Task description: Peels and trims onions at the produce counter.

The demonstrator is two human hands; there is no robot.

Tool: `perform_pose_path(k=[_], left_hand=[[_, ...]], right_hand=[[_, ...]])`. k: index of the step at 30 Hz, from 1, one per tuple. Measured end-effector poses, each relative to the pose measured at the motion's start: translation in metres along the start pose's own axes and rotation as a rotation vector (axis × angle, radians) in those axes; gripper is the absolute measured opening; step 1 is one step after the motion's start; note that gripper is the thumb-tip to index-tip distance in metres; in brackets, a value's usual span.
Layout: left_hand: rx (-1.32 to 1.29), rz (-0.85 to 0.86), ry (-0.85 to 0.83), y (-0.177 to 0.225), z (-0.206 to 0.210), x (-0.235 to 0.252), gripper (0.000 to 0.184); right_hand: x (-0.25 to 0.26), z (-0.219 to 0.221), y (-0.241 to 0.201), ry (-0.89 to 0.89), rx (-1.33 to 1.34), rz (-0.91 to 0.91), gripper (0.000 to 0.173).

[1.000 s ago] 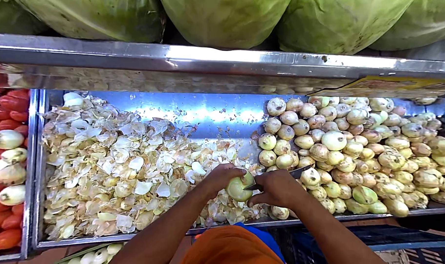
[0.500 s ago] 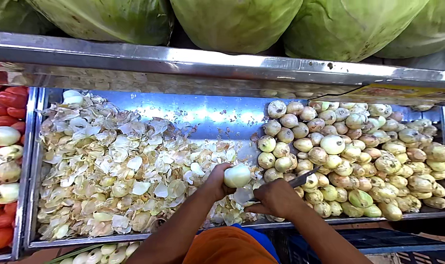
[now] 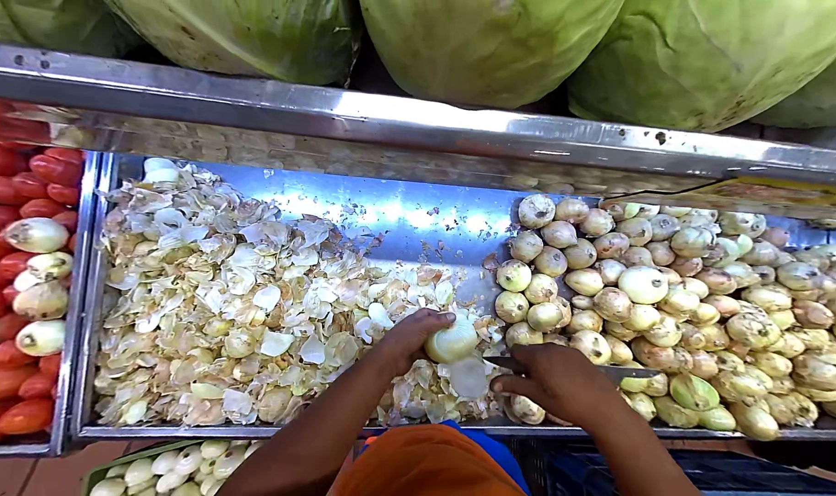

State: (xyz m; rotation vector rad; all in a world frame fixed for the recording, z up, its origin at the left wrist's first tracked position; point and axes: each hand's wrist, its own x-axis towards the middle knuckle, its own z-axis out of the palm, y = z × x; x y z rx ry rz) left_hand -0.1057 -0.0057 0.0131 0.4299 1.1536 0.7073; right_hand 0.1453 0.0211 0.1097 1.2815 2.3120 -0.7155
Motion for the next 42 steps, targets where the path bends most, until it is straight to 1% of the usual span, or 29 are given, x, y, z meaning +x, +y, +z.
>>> perform_pose_path(k=[2,6,9,12,15,18,22,23,27,30,34,39,42], left_hand=[[0.076,0.015,0.013,-0.001,-0.001,-0.002,0.047],[0.188,0.042,0.02,0.0,0.003,-0.009,0.059],[0.157,0.07,0.011,-0.002,0.007,-0.014,0.052],[0.123,0.081,0.05,-0.006,0.011,-0.016,0.044],[0.153,0.108,0.084,-0.015,0.018,-0.014,0.048],[0.18,0.146,0.131,-0.023,0.027,-0.014,0.056],[0.198,0.175,0.227,-0.038,0.036,-0.008,0.054],[0.215,0.174,0.246,-0.041,0.037,-0.005,0.053],[0.315,0.17,0.273,-0.048,0.038,0.003,0.054],[0.302,0.171,0.275,-0.055,0.039,0.012,0.054],[0.288,0.16,0.337,-0.062,0.046,0.024,0.053],[0.315,0.161,0.369,-0.065,0.049,0.036,0.055],[0.295,0.139,0.372,-0.073,0.052,0.042,0.055]], right_hand=[[0.004,0.003,-0.008,0.03,-0.033,0.032,0.079],[0.021,0.011,-0.027,-0.069,-0.034,0.107,0.081],[0.022,0.016,-0.027,-0.087,-0.049,0.143,0.079],[0.024,0.021,-0.025,-0.113,-0.063,0.151,0.08],[0.028,0.025,-0.026,-0.111,-0.065,0.124,0.082],[0.031,0.03,-0.025,-0.055,-0.115,0.05,0.084],[0.036,0.045,-0.018,0.088,-0.227,-0.129,0.087],[0.039,0.047,-0.016,0.1,-0.25,-0.176,0.087],[0.049,0.047,-0.004,0.003,-0.306,-0.295,0.086],[0.05,0.054,0.006,0.02,-0.298,-0.334,0.085],[0.048,0.062,0.015,0.046,-0.28,-0.285,0.084],[0.045,0.07,0.019,0.071,-0.284,-0.19,0.085],[0.042,0.073,0.018,0.036,-0.296,-0.156,0.084]])
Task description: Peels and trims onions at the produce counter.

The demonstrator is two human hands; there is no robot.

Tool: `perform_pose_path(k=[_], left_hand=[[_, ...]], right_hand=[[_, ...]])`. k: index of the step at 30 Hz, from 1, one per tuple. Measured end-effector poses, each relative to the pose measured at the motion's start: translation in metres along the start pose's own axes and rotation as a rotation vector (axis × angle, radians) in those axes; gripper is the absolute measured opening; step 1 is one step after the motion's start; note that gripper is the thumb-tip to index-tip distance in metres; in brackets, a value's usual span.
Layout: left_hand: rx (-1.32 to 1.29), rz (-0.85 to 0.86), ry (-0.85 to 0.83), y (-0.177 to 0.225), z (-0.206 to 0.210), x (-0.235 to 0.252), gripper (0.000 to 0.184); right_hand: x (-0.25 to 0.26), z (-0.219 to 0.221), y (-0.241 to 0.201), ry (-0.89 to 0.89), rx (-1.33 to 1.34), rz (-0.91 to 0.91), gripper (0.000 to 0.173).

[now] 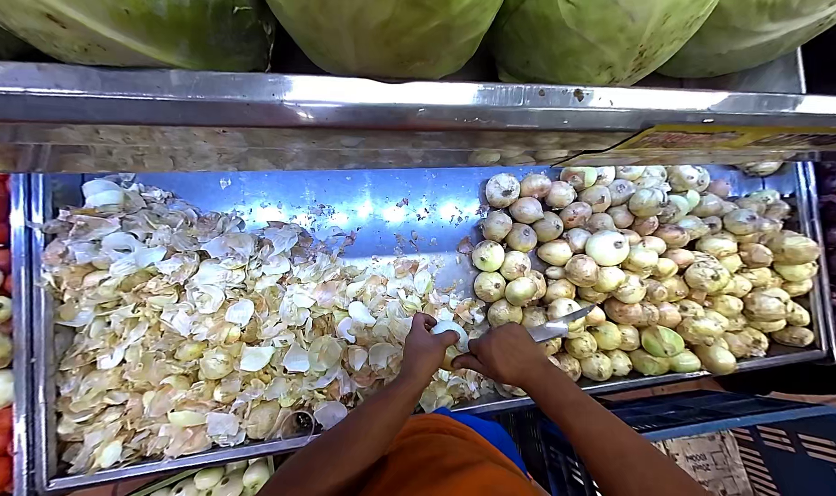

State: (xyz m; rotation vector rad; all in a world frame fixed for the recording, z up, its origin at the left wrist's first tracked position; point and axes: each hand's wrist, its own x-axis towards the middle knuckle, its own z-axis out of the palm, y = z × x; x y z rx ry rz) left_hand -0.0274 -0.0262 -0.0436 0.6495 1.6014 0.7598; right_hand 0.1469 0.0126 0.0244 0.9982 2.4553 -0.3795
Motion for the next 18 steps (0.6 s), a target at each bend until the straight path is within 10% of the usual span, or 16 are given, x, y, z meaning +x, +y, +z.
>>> perform_pose_path(k=[9,13,18], left_hand=[[-0.182,-0.054,0.221,0.001,-0.01,0.031,0.061],[-0.272,0.023,-0.023,0.039,-0.038,0.012,0.054],[-0.136,0.113,-0.135,0.056,-0.049,-0.004,0.04]], right_hand=[[-0.011,0.018,-0.026,-0.143,0.107,-0.069,0.08],[-0.009,0.017,-0.016,-0.124,0.269,0.138,0.055],[-0.022,-0.019,0.003,0.186,0.266,0.173,0.067]])
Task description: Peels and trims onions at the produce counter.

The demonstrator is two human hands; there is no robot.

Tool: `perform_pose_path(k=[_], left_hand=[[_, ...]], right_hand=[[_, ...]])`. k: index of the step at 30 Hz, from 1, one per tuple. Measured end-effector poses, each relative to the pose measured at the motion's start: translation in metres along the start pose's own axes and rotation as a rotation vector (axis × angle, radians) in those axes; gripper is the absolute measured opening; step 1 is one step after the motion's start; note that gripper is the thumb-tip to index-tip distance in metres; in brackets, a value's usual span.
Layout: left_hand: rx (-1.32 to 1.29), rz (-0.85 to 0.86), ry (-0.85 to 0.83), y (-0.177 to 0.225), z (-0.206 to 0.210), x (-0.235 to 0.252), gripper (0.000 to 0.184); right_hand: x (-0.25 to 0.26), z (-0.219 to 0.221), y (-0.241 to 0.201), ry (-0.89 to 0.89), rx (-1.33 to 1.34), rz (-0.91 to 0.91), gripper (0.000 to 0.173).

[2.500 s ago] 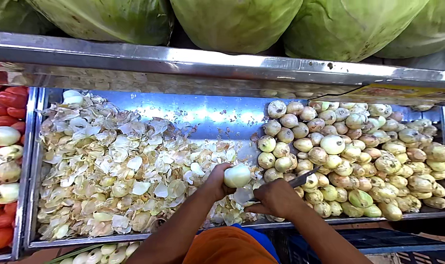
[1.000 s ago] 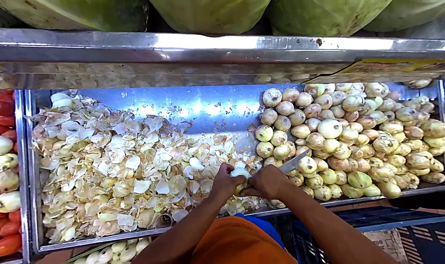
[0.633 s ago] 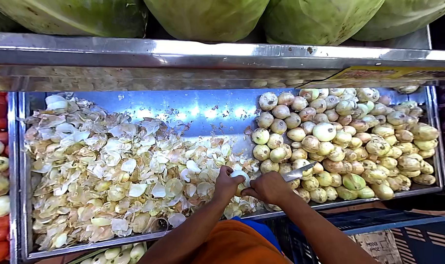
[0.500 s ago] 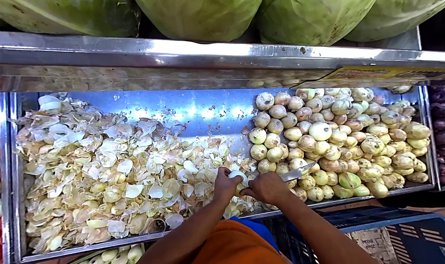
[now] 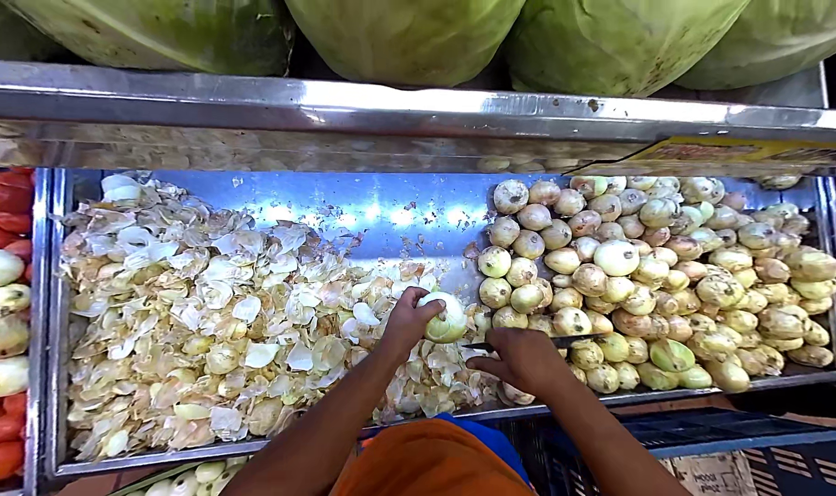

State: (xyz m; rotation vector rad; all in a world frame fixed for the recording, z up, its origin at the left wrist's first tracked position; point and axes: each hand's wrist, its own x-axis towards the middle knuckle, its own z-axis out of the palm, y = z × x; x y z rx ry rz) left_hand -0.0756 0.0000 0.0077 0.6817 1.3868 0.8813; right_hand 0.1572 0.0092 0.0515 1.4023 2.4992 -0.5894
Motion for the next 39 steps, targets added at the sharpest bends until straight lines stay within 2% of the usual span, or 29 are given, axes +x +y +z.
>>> perform_pose_path(k=[2,5,8,10,12,15,20,22,25,28,31,36,39], left_hand=[[0.111,0.02,-0.086,0.005,0.0,-0.002,0.038],[0.269,0.01,-0.159,0.011,0.0,-0.006,0.033],[0.312,-0.041,-0.172,0.016,-0.001,-0.005,0.034],[0.259,-0.079,-0.176,0.019,-0.004,-0.003,0.033],[0.159,-0.141,-0.156,0.019,-0.005,-0.001,0.033],[-0.047,-0.266,-0.111,0.01,-0.002,0.008,0.039],[-0.255,-0.362,0.012,-0.005,0.011,0.014,0.041],[-0.349,-0.37,0.048,-0.011,0.011,0.022,0.044],[-0.383,-0.336,0.022,-0.002,-0.003,0.028,0.046],[-0.301,-0.32,-0.049,0.006,-0.015,0.025,0.046],[-0.18,-0.305,-0.148,0.015,-0.021,0.015,0.044],[-0.035,-0.37,-0.272,0.026,-0.018,0.007,0.044],[-0.19,-0.438,-0.285,0.019,-0.026,0.011,0.047]], right_hand=[[0.005,-0.013,-0.003,0.05,-0.031,-0.007,0.071],[0.017,-0.03,-0.013,-0.073,-0.1,0.007,0.077],[0.024,-0.031,-0.019,-0.166,-0.141,-0.043,0.084],[0.024,-0.028,-0.021,-0.155,-0.132,-0.11,0.085],[0.024,-0.022,-0.019,-0.067,-0.15,-0.187,0.084],[0.023,-0.016,-0.012,0.025,-0.196,-0.203,0.082],[0.021,-0.002,-0.006,0.141,-0.226,-0.266,0.081],[0.015,0.001,-0.018,0.005,-0.199,-0.292,0.083],[0.015,-0.001,-0.028,-0.211,-0.147,-0.2,0.078],[0.015,-0.013,-0.021,-0.114,-0.059,-0.09,0.068],[0.022,-0.028,-0.014,-0.006,-0.083,-0.064,0.069],[0.032,-0.041,-0.018,-0.062,-0.135,-0.123,0.078],[0.027,-0.03,-0.021,0.135,-0.168,-0.249,0.076]])
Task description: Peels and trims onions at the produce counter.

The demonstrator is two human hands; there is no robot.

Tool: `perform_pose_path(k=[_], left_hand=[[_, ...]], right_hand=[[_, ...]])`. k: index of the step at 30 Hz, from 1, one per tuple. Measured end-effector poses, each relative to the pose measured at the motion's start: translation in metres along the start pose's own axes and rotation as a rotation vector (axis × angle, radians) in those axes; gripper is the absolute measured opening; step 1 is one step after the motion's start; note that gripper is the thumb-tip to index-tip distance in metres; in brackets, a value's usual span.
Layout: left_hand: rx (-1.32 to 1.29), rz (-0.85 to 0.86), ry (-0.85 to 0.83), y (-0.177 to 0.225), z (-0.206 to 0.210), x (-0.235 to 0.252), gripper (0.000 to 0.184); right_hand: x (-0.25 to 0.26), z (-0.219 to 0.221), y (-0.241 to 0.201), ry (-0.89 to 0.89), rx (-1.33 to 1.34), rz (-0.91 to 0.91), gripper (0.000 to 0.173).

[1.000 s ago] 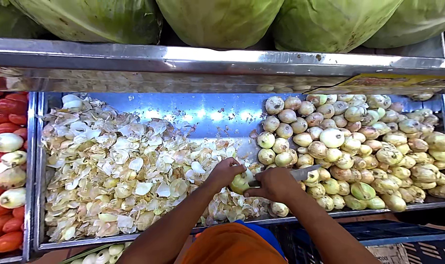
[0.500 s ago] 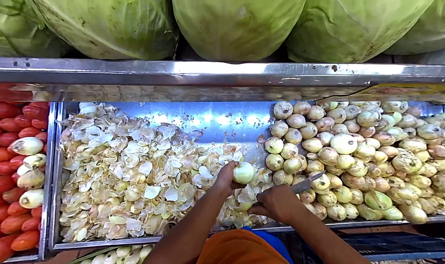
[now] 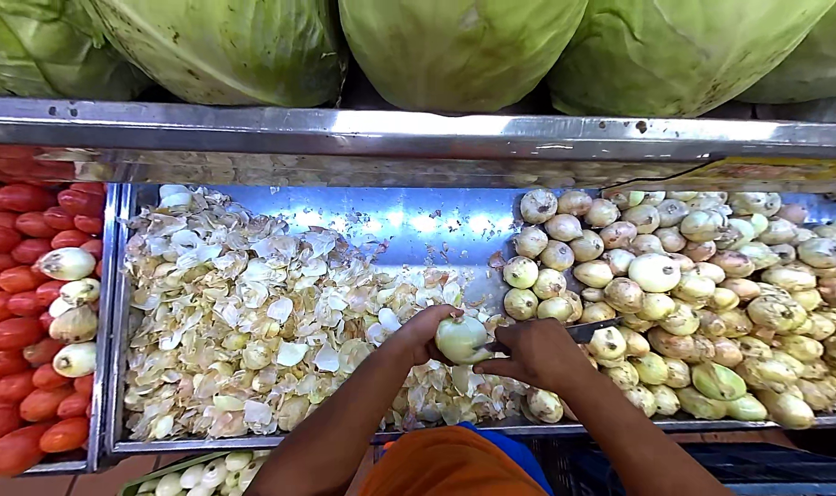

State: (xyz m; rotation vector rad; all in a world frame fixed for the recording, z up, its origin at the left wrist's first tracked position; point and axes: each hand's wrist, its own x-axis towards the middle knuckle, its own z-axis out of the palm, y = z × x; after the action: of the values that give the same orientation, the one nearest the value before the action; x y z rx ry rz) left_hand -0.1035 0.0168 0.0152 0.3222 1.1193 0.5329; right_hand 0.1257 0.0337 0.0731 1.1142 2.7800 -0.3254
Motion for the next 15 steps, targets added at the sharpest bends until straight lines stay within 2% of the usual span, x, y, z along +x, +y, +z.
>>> perform_pose_path(k=[2,4,6,9,10,15], left_hand=[[-0.216,0.015,-0.017,-0.005,-0.009,0.003,0.047],[-0.366,0.028,-0.023,-0.011,-0.012,0.006,0.052],[-0.41,0.02,-0.053,-0.016,-0.012,0.009,0.055],[-0.374,0.063,-0.037,-0.021,-0.009,0.013,0.059],[-0.351,0.083,-0.021,-0.02,-0.009,0.012,0.056],[-0.145,0.218,-0.01,-0.018,-0.01,0.004,0.039]], right_hand=[[-0.005,0.012,-0.003,0.119,-0.048,-0.077,0.073],[-0.009,0.026,-0.009,0.109,-0.056,-0.098,0.073],[-0.011,0.031,-0.014,-0.029,-0.022,-0.048,0.075],[-0.006,0.003,-0.016,-0.407,0.055,0.129,0.075],[-0.005,-0.006,-0.014,-0.451,0.061,0.182,0.077],[-0.008,-0.019,-0.02,-0.296,0.072,0.332,0.084]])
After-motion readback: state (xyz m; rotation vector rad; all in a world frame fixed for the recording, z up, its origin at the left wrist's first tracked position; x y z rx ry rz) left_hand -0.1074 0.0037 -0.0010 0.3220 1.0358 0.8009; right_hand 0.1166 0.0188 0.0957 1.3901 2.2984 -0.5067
